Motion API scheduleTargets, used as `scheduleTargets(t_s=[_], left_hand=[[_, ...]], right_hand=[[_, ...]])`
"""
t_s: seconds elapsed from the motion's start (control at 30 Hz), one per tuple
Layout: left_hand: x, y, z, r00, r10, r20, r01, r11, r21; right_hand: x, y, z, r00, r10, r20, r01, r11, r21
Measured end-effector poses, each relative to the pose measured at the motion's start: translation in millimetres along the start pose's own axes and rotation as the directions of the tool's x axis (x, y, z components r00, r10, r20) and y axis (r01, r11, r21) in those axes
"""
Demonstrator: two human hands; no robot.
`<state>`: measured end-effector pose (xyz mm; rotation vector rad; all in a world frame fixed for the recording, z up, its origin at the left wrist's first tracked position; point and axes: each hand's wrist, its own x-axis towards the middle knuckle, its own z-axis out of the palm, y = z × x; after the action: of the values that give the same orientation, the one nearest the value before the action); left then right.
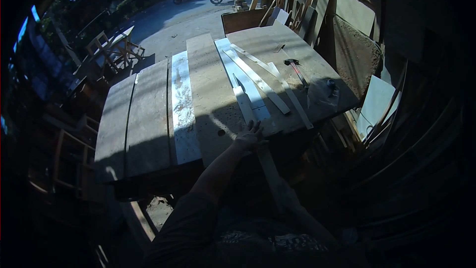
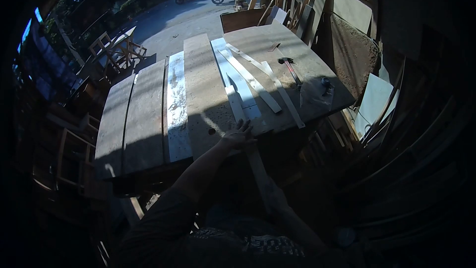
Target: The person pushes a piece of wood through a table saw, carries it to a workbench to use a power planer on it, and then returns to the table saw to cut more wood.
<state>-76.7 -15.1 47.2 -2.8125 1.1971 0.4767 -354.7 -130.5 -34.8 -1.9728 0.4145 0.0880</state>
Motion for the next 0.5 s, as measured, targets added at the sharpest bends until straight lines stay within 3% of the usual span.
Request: scheduleTargets(t_s=[0.07, 0.13, 0.23, 0.5], left_hand=[[2, 4, 14, 0.997, -0.020, -0.074, 0.017, 0.999, -0.036], [1, 19, 18, 0.977, -0.189, -0.096, 0.179, 0.978, -0.107], [-12, 46, 21, 0.943, -0.308, -0.122, 0.296, 0.949, -0.111], [-9, 44, 3, 0.951, -0.304, -0.049, 0.299, 0.949, -0.097]], right_hand=[[5, 5, 3, 1.000, 0.008, 0.002, -0.008, 1.000, 0.002], [7, 1, 2, 0.999, 0.030, 0.018, -0.030, 1.000, 0.006], [10, 3, 4, 0.999, 0.030, 0.017, -0.030, 1.000, 0.000], [32, 2, 8, 1.000, 0.014, 0.008, -0.014, 0.999, 0.044]])
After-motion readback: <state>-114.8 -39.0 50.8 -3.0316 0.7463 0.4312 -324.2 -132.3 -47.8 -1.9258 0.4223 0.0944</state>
